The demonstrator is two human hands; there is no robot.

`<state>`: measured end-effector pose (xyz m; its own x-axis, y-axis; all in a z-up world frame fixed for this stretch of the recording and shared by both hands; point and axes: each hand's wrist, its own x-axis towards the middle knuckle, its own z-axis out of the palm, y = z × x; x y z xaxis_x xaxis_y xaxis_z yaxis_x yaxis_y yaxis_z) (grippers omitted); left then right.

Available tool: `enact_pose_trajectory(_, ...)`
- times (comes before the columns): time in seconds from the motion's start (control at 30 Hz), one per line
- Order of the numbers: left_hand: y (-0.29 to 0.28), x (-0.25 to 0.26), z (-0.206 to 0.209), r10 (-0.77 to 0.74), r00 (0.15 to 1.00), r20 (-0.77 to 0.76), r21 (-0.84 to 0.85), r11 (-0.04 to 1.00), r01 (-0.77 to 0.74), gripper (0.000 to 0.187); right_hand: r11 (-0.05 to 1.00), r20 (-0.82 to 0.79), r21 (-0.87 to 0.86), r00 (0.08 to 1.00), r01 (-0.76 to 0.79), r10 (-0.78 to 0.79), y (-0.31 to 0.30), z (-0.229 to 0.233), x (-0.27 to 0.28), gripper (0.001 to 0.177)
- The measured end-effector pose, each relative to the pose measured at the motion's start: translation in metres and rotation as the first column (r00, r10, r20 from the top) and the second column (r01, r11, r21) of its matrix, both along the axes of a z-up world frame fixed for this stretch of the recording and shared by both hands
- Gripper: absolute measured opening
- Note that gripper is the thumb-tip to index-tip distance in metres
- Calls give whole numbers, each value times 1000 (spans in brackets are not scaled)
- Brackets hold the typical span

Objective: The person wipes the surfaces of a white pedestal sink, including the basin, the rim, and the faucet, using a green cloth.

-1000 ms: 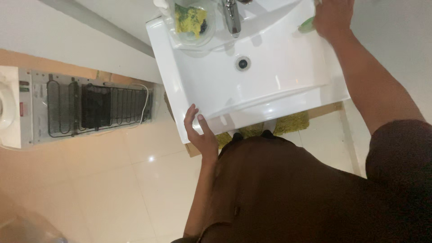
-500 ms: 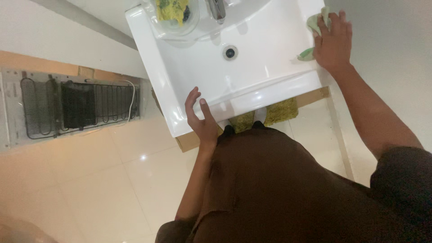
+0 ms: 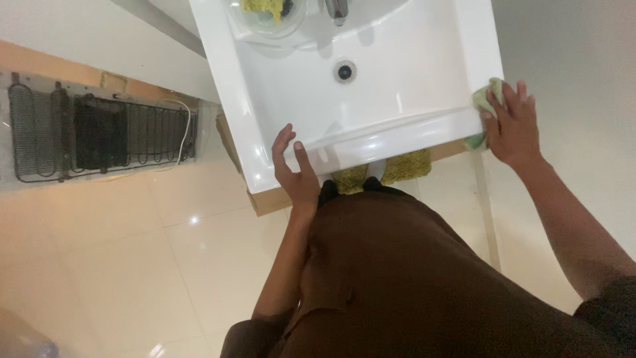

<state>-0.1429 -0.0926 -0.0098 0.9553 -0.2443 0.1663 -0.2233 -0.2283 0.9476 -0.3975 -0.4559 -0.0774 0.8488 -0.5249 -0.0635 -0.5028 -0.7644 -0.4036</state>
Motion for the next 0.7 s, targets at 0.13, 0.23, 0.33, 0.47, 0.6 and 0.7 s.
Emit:
enact_pose_trajectory(0.13,-1,-1,-6,-13,1000,11,24,1000,13,29,997,-134,-27,989,-66,62,24,3,4,55)
enact_pose_trajectory(0.23,-2,0,-8,-36,998,46,27,999,35,29,992,-133,6,983,-127,127,48,4,20,57)
enact_pose_trajectory(0.33,-2,1,-6,-60,997,44,16,998,60,29,975,-83,54,972,-215,219,77,6,37,55)
enact_pose_trajectory(0.47,3,5,-3,-49,997,55,13,999,48,28,930,-112,42,923,-366,369,118,8,72,54)
enact_pose_trajectory(0.6,10,6,-2,-49,996,68,41,998,47,27,884,-111,74,877,-462,468,151,14,103,53)
enact_pose_trajectory(0.7,15,7,-4,-25,998,58,29,999,24,29,812,-137,53,801,-581,582,169,20,124,57)
